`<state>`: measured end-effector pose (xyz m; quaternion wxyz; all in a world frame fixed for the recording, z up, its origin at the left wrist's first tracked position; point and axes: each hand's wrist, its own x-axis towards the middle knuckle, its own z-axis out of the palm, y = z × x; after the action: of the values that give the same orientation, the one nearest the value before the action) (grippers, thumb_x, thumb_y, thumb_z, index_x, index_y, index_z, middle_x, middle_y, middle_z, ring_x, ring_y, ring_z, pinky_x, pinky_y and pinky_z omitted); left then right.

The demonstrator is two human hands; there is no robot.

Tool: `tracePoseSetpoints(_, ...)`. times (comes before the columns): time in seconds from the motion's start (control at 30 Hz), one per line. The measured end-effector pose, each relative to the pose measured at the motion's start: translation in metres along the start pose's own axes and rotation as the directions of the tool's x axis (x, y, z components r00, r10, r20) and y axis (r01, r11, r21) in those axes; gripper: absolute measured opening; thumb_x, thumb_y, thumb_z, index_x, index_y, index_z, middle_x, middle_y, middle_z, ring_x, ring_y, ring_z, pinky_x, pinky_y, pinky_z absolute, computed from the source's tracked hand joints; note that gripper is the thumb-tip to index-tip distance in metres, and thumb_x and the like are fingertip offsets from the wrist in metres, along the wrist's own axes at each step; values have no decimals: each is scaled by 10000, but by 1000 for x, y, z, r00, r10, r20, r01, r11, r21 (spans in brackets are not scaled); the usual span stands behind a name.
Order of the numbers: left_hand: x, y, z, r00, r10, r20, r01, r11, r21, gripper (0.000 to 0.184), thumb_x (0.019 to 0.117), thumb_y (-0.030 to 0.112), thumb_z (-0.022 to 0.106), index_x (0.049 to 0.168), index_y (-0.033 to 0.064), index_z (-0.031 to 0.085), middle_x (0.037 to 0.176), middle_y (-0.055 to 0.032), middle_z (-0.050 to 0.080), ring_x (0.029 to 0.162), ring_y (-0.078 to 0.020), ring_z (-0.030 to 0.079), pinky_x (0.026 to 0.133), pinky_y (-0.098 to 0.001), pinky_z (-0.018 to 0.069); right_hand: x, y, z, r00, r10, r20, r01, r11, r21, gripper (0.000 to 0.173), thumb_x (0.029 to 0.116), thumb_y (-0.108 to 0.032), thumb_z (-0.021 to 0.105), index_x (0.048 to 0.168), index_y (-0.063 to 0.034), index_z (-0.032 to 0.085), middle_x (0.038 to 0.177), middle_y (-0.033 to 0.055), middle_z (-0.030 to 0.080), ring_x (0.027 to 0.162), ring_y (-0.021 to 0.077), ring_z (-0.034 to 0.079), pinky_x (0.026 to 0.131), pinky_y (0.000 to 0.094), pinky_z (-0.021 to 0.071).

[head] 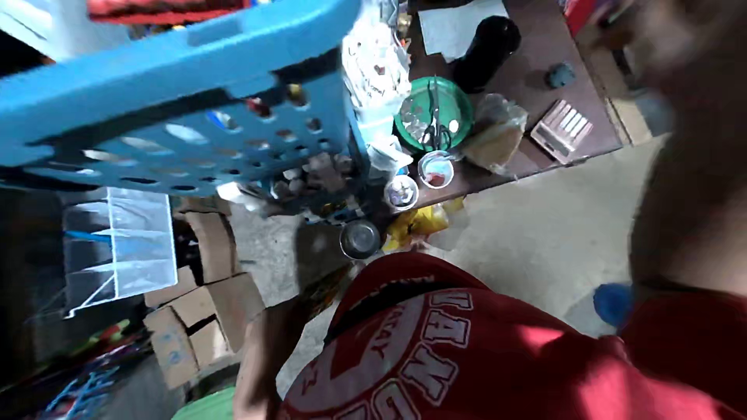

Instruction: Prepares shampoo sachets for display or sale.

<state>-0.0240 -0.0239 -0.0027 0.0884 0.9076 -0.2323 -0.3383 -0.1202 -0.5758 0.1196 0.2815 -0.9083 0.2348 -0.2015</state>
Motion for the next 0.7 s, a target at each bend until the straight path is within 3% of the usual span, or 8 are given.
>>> tracePoseSetpoints(0.03,-3,17,9,997,21,-78,-24,999,-33,241,986,274,649,956,63,763,811,-168,728,787,-406,713,706,-676,518,-12,2,21,993,-71,95,72,997,-8,360,1058,-206,485,1245,78,602,1114,186,683,977,173,682,906,363,568)
tracePoseSetpoints(0.1,-11,50,27,979,83,-186,-93,995,-45,193,953,176,660,926,11,756,766,-203,709,716,-436,698,651,-691,508,-22,31,75,962,-140,234,132,990,51,292,1026,-114,509,1194,92,628,1100,238,696,981,286,703,913,455,569)
tracePoseSetpoints(0.2,-23,104,47,976,88,-198,-98,994,-41,326,1011,286,609,926,3,746,758,-193,703,713,-409,699,664,-648,524,-17,61,142,887,-33,460,30,999,13,252,1030,-88,528,1199,72,624,1127,262,682,1062,400,679,957,569,526)
tracePoseSetpoints(0.27,-31,137,58,980,69,-185,-81,995,-62,357,1024,305,602,929,-10,742,781,-207,707,743,-419,706,688,-645,530,-14,72,172,887,-3,461,17,1000,-26,257,1034,-126,547,1208,58,593,1094,277,676,1031,454,678,894,630,538)
tracePoseSetpoints(0.37,-45,173,71,989,21,-143,-36,994,-107,412,1051,340,552,966,-21,733,856,-228,718,835,-431,716,755,-640,537,-23,65,184,903,90,419,-11,982,-187,448,1058,-356,532,1340,-8,547,1038,291,683,965,504,683,794,688,541)
tracePoseSetpoints(0.4,-50,180,76,991,3,-134,-21,991,-132,423,1057,345,534,977,-22,729,877,-230,718,861,-429,714,774,-636,536,-27,62,185,882,117,456,0,968,-249,504,1063,-430,489,1382,-40,512,1069,288,669,997,500,670,813,687,538)
tracePoseSetpoints(0.5,-67,185,86,990,-39,-135,14,983,-183,432,1069,347,498,977,-23,701,879,-230,699,878,-426,697,779,-635,519,-12,51,191,825,144,546,55,942,-332,604,1043,-427,510,1422,43,498,1227,376,620,1145,563,610,910,725,478)
tracePoseSetpoints(0.7,-102,173,101,963,-141,-229,76,959,-272,418,1062,328,517,957,-34,698,847,-229,690,853,-425,687,781,-636,505,1,58,197,867,102,488,0,979,-206,552,965,-355,679,1218,132,620,1223,406,602,1189,574,569,980,731,431)
